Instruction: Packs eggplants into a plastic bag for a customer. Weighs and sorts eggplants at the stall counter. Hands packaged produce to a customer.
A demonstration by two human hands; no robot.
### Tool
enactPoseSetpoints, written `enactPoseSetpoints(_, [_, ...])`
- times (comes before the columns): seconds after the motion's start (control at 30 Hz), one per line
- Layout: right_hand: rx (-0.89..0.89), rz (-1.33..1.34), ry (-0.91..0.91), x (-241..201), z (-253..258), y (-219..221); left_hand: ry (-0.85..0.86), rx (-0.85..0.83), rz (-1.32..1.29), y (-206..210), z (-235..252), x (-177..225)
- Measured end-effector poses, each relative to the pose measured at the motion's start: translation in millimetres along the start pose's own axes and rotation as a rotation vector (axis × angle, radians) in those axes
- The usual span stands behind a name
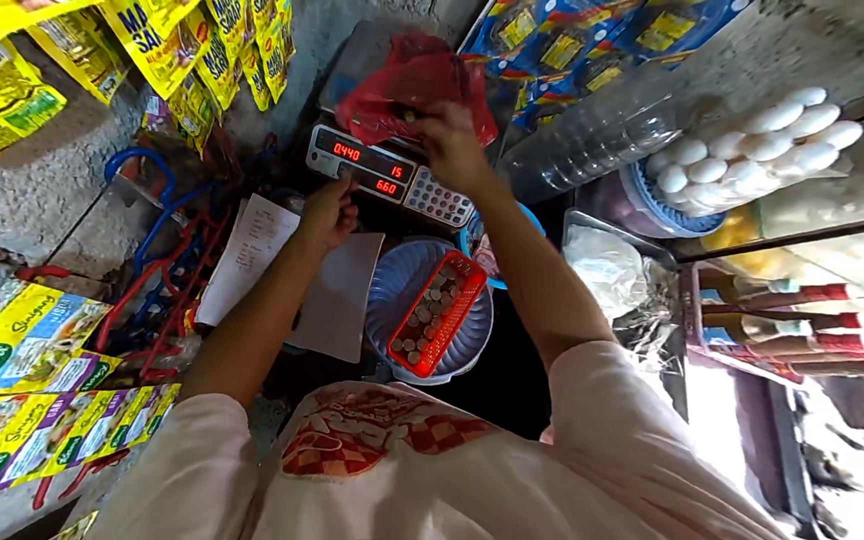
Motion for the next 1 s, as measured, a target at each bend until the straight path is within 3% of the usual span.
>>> enactPoseSetpoints(0.1, [0.037,-0.112,0.043,18.0,13.5,-39.8,0.333,0.095,0.506,21.2,6.0,77.4])
enactPoseSetpoints(0.2, [0.093,-0.137,-0.039,15.5,16.1,-59.0,0.554,0.089,0.860,63.8,13.1,120.6])
enactPoseSetpoints(0.3, [0.075,-0.174,-0.072,10.8,19.3,-55.8,0.468,0.042,1.263,107.8,24.2,123.7])
enactPoseSetpoints(0.37, [0.065,-0.195,-0.082,8.2,17.9,-50.0,0.397,0.033,1.400,116.6,37.0,124.3])
enactPoseSetpoints(0.53, [0.155,-0.389,-0.064,1.5,11.5,-29.1,0.439,0.136,1.257,78.8,53.6,157.5])
enactPoseSetpoints(0.73, [-0.041,-0.626,0.266,30.4,42.6,29.1,0.477,0.090,1.207,65.2,52.2,151.8])
enactPoseSetpoints(0.83, [-0.105,-0.710,0.299,31.8,49.0,39.0,0.495,0.071,1.195,62.6,49.2,149.2])
enactPoseSetpoints(0.9, [-0.127,-0.697,0.296,30.9,49.3,37.7,0.472,0.061,1.205,60.8,47.3,146.7])
enactPoseSetpoints(1.0, [-0.046,-0.451,0.328,20.0,51.4,3.4,0.481,0.040,1.215,64.9,45.7,149.8])
Point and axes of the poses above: each hand's wrist, its own z-axis towards the middle knuckle, its own y-axis out of the palm, x = y × z, the point moved 10 cm from there along z, towards the middle knuckle, and after that the axes turned 6 degrees about -x, right-handed, at the moved point
